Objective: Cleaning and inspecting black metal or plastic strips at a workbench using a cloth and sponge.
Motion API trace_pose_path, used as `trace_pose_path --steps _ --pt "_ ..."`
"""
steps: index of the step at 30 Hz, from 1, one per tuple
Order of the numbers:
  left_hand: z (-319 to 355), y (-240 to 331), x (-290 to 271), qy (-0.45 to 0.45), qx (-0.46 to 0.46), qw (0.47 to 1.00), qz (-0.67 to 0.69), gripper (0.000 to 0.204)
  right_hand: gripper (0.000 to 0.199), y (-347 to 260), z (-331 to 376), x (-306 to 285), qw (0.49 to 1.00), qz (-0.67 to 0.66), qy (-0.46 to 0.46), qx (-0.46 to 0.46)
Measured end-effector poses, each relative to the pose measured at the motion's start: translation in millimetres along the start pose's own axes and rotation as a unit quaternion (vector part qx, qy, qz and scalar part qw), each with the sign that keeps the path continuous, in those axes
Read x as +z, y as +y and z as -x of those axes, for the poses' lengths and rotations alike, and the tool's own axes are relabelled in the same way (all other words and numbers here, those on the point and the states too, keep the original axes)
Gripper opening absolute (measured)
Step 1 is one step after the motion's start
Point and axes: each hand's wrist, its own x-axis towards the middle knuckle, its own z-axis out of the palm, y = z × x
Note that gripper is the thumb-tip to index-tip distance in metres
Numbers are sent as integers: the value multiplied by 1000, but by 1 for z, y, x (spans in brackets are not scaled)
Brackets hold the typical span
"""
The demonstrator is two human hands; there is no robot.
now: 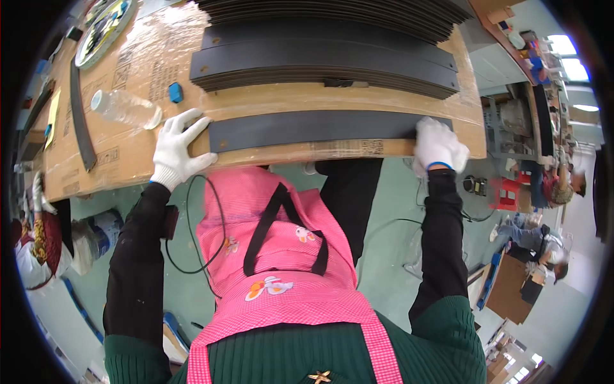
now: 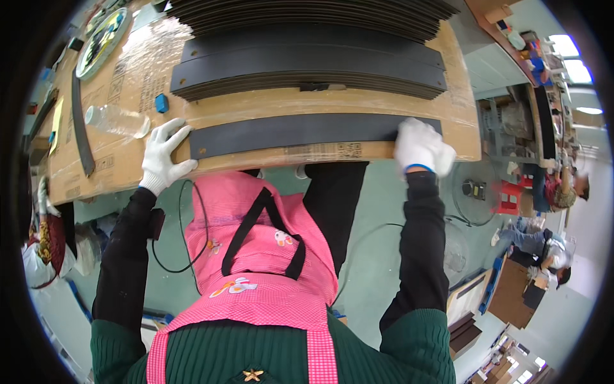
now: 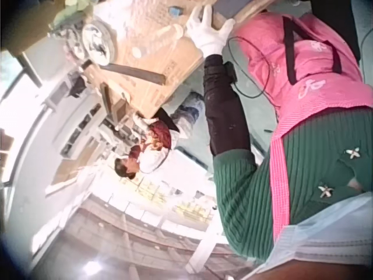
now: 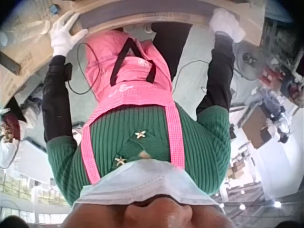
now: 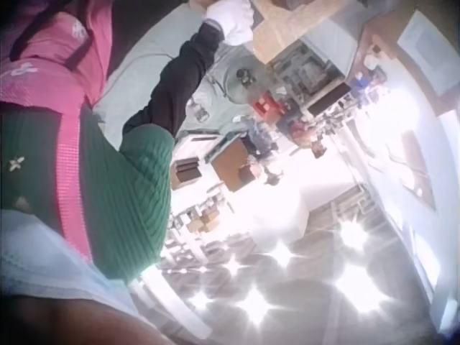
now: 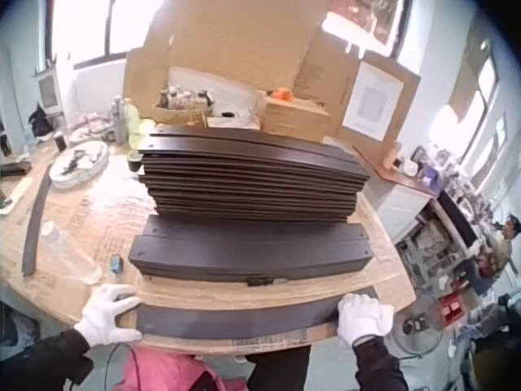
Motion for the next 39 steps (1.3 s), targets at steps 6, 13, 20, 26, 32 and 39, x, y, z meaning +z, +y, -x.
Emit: trace_pose_path --steps 6,13,20,26,32,39 --pt "-12 6 2 -19 6 1000 17 80 23 -251 -3 -72 972 -161 85 -146" --pt "1 2 0 -3 -9 999 30 75 36 -138 -13 -63 659 -733 -43 -161" --pt "1 -1 -3 -5 11 1000 25 82 19 -110 -31 -16 979 -110 75 152" --pt "-10 -4 11 -6 31 999 40 81 21 -305 -27 -83 919 -320 217 -76" --pt "6 -7 4 -14 2 999 42 81 13 -202 -40 -66 961 -259 68 -68" --pt "-4 -2 3 -4 16 998 53 80 17 -223 -33 -60 936 -259 233 -49"
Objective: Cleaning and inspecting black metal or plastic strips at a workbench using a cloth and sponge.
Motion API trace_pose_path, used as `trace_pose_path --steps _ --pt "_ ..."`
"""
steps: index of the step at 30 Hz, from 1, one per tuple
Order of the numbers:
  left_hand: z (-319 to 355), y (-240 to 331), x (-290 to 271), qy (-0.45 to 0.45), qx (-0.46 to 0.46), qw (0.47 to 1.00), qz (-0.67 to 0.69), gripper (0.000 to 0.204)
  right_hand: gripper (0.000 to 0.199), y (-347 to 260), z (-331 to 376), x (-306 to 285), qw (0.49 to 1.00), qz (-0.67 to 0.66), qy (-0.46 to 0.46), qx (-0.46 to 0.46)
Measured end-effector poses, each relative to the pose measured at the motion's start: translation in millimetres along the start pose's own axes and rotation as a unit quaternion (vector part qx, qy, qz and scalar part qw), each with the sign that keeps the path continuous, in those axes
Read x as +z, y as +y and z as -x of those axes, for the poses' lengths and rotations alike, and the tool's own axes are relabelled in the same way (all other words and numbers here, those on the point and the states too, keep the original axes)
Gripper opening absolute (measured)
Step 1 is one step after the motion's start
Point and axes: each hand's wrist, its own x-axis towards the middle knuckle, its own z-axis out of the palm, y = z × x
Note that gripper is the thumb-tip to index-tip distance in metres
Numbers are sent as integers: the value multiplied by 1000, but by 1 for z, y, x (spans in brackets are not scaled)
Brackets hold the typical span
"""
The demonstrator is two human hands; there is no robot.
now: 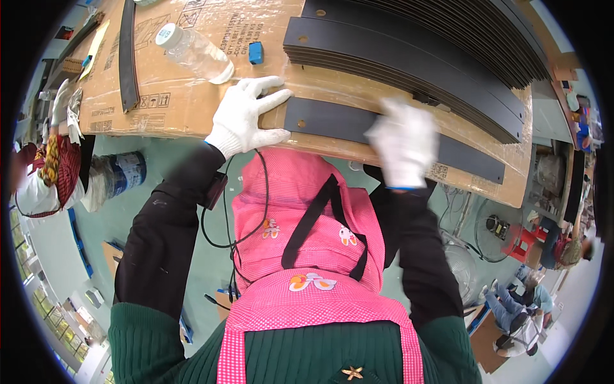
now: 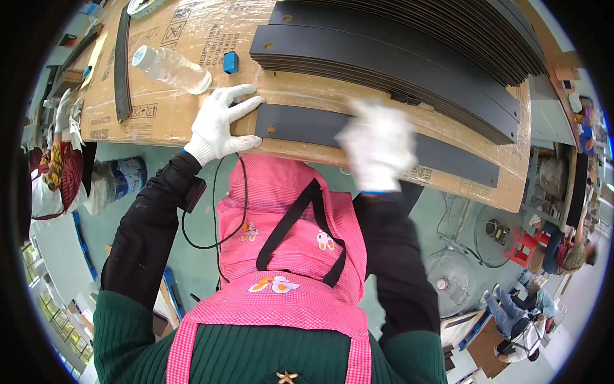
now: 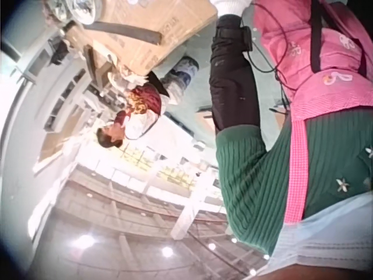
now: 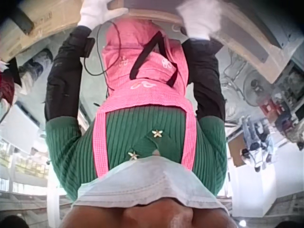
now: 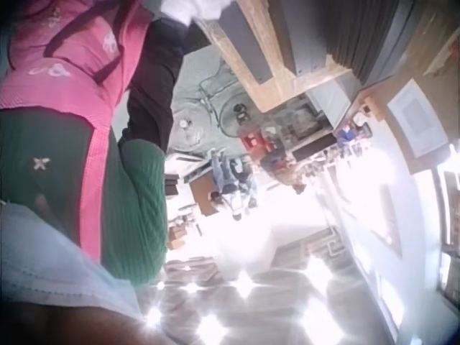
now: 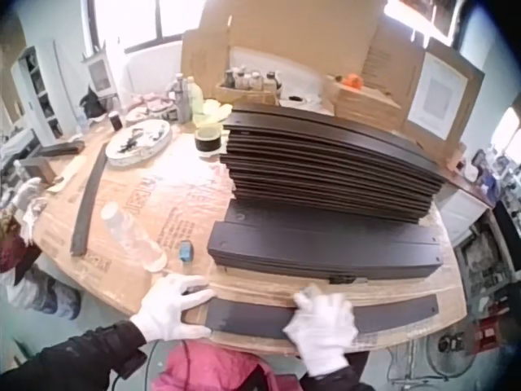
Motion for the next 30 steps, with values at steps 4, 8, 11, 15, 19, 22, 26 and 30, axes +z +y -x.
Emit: trace_pose_path --steps 4,8,11,15,19,22,26,30 --pt "-6 -9 12 18 27 999 1 76 14 -143 -18 35 991 -130 -24 -32" --pt "2 -6 8 4 10 1000 2 79 19 -76 -29 16 970 -140 -170 -106" --pt "9 -5 -6 10 -4 1000 3 79 19 28 -21 -12 975 35 -202 81" --pt "-1 1 -1 14 12 1000 8 77 19 55 4 13 991 17 -36 131" --pt "2 -5 8 19 12 1000 2 77 18 -108 -27 24 997 -72 -25 -33" --pt "0 -9 11 22 18 999 -35 74 18 -125 -30 34 989 -129 -18 -71" --pt "8 -5 5 23 5 1000 -6 77 29 -36 -14 17 976 -157 87 -119" --pt "2 1 3 23 9 1000 10 77 32 65 19 13 985 133 104 -32"
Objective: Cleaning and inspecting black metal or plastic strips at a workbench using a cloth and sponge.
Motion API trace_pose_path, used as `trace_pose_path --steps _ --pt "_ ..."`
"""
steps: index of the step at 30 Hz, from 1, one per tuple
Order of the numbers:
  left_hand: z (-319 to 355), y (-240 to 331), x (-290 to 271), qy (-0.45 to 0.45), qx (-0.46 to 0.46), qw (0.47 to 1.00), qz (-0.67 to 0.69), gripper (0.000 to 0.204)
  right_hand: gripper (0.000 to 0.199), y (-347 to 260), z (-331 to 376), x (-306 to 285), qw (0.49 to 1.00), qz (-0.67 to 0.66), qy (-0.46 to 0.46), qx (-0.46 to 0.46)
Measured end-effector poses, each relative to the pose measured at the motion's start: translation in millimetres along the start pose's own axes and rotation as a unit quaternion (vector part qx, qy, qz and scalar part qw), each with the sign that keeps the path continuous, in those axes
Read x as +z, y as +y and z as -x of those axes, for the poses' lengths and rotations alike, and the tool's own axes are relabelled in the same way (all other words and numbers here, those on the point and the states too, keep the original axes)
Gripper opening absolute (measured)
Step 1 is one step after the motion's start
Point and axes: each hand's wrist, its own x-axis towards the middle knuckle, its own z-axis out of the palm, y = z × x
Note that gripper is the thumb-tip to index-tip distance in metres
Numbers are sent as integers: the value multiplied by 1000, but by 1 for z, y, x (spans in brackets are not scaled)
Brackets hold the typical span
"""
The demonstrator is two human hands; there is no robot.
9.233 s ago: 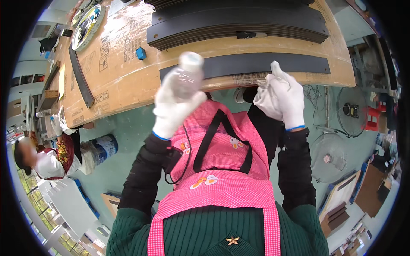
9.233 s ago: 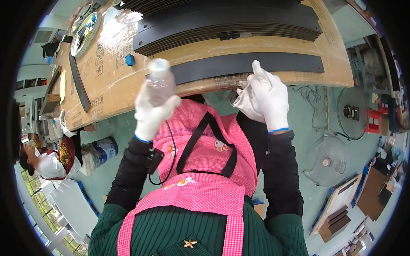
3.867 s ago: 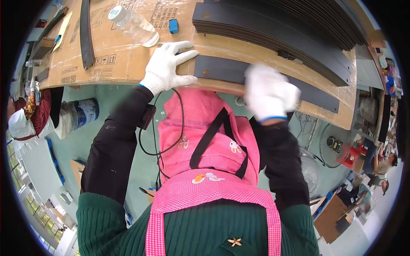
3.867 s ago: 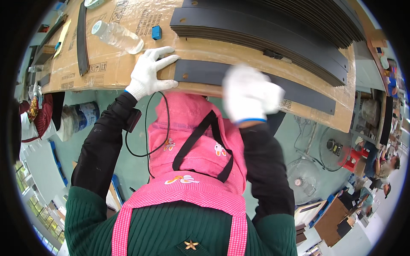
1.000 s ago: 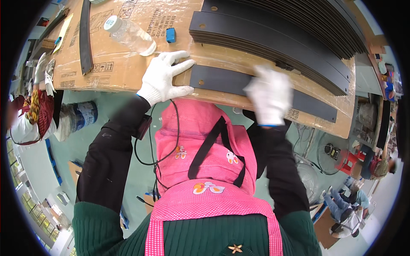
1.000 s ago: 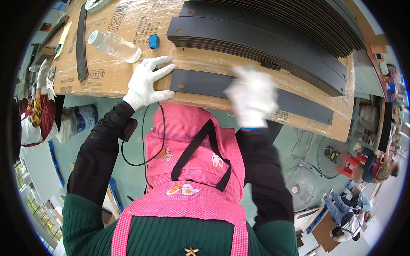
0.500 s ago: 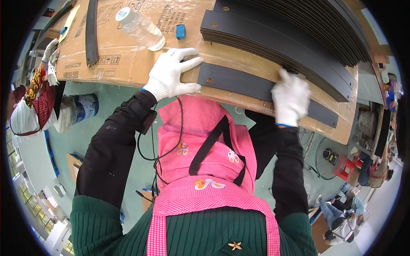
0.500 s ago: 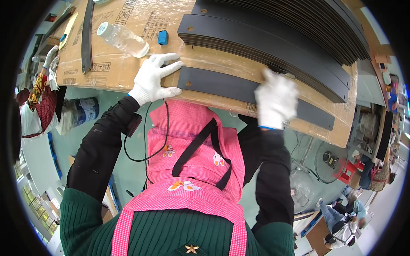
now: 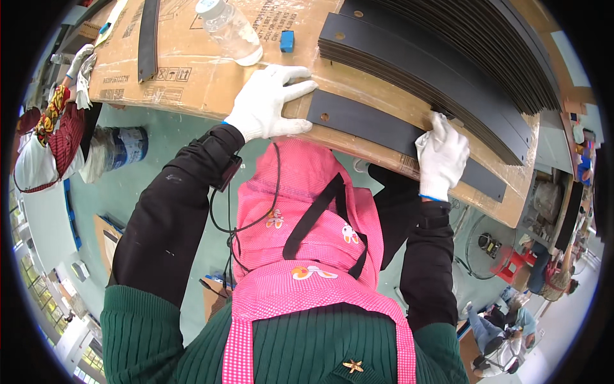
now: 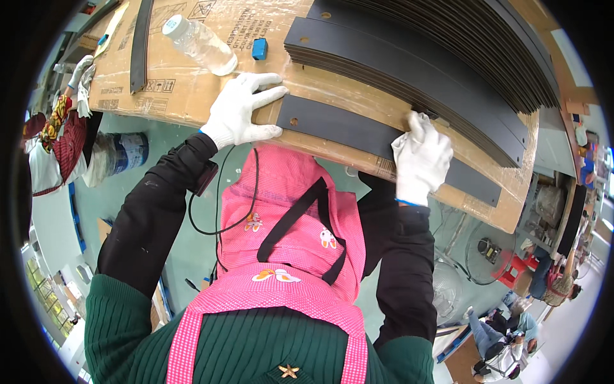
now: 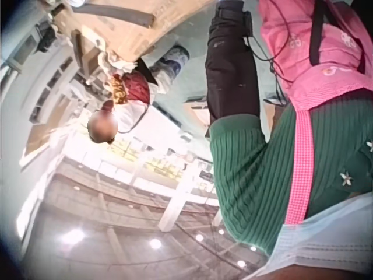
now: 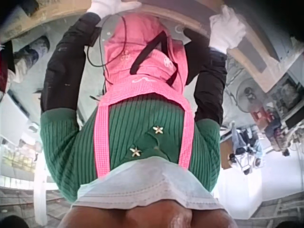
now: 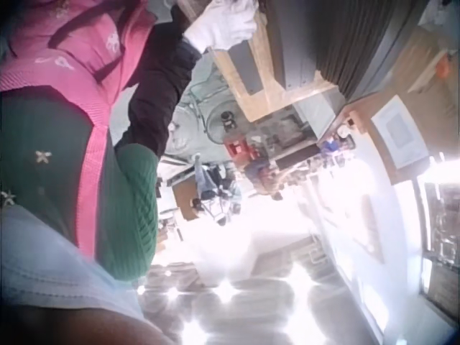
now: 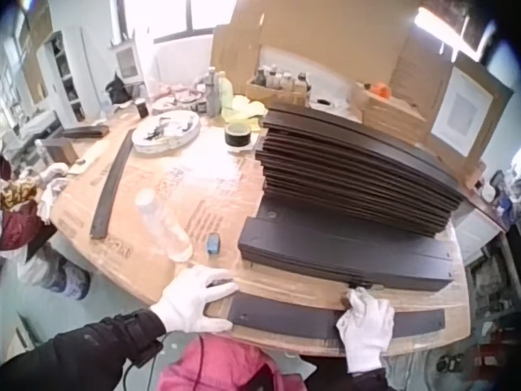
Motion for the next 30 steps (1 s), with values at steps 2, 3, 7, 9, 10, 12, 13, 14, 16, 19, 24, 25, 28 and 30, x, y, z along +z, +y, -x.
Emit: trace_pose_path --steps 2,3,7,9,10,12,13,14,16,19,24,25,28,30 --pt "3 -2 -2 -4 -1 1000 -4 77 29 -46 -26 -19 995 -35 -87 -20" --pt "1 -1 -2 1 1 1000 -9 78 30 -71 -30 -4 993 -103 -18 -49" --pt "-3 1 2 -9 1 1000 -20 78 24 -176 -67 -3 976 -203 -53 -49" --pt "1 3 1 -29 -14 999 -27 78 29 -180 -68 -4 956 -282 -20 -79" --pt "3 -2 0 -46 -28 998 -33 79 33 -173 -68 -10 952 -283 -23 -118" --pt "5 -4 5 5 4 1000 -22 78 42 -131 -49 -5 936 -327 -22 -127" --pt "7 -3 1 4 1 1000 -13 78 44 -104 -35 -6 949 -297 -5 -103" --pt "6 0 -5 6 -3 1000 -8 78 46 -89 -31 -6 960 -268 15 -80" --pt "4 4 -5 -4 -6 1000 -9 77 47 -97 -30 -9 970 -234 -15 -56" --pt "0 1 2 -5 -2 1000 -13 77 33 -160 -46 -14 962 -223 -158 -19" --pt "-4 -7 10 10 2 1000 2 77 22 -197 -53 -7 933 -339 -109 -59" --pt "1 -4 9 14 -36 999 -2 81 22 -179 -46 -15 931 -340 -124 -39" --pt "5 0 -7 7 -8 1000 -22 85 15 -81 -34 -32 963 -266 -19 -32" --pt "5 6 -14 -25 -5 998 -50 85 13 11 -21 -23 949 -159 -244 117"
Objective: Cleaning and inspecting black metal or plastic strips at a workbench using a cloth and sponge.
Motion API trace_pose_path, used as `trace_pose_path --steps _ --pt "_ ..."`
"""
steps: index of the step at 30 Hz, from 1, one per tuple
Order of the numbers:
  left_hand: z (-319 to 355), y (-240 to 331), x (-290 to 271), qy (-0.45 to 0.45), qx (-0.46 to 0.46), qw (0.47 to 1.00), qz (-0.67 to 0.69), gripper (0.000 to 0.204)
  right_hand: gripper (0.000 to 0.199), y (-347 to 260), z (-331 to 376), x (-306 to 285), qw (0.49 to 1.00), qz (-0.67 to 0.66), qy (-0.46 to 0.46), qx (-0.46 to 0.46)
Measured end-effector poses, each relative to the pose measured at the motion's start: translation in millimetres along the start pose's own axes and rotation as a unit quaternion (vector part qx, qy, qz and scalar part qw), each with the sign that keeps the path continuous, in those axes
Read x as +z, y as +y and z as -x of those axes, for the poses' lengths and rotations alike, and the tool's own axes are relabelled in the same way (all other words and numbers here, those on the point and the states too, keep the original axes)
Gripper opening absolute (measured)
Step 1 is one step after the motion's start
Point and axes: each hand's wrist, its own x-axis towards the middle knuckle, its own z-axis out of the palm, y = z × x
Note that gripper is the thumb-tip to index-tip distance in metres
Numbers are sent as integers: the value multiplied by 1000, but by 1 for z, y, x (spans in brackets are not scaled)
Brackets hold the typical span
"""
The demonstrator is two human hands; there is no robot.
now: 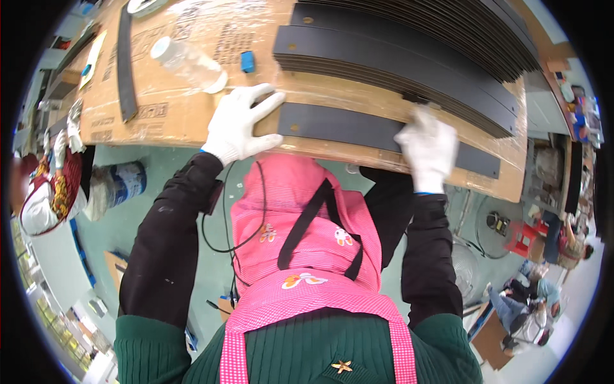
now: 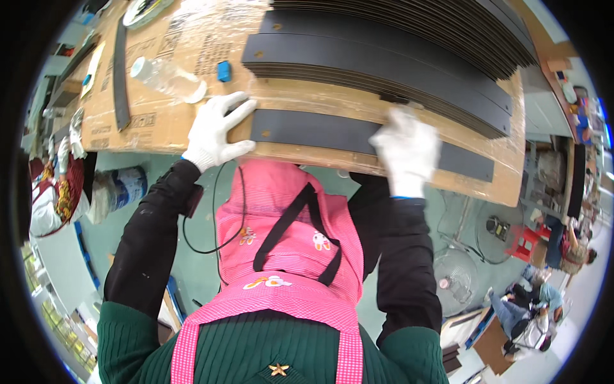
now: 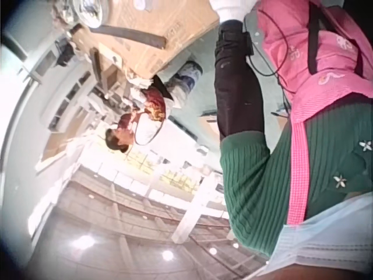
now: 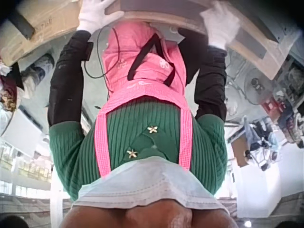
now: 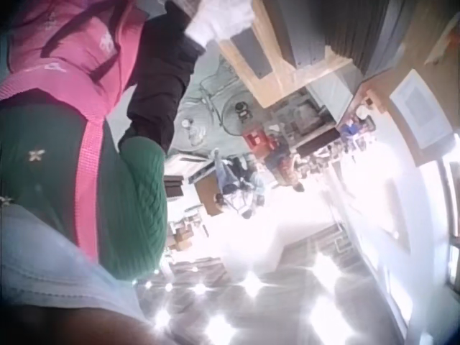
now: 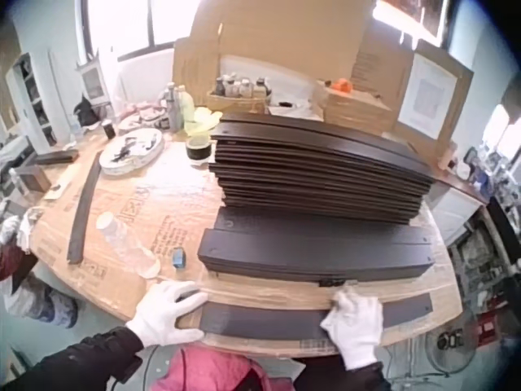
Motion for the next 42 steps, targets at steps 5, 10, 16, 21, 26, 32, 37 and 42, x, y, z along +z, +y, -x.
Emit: trace_pose_path --steps 5,10,16,21,26,32,37,42 --pt "-10 1 11 -4 14 1000 12 76 31 52 -4 -20 974 145 79 156" --pt "-16 4 12 8 24 1000 -3 75 26 -133 3 2 997 -49 -53 -5" --pt "-4 19 2 39 34 999 -11 83 26 30 0 -18 997 -53 56 24" --pt "-66 78 15 -34 115 990 -78 113 31 285 24 -61 922 204 179 276" --pt "-42 75 32 -6 66 997 -28 106 30 165 7 -67 960 79 26 266" --pt "-18 97 21 33 81 989 -122 84 32 102 14 -96 963 -31 -181 198" --pt "-5 123 11 61 67 988 -123 78 37 299 23 -77 931 51 9 361" --pt "25 161 -44 -79 -152 984 56 71 37 355 75 -25 930 112 157 314"
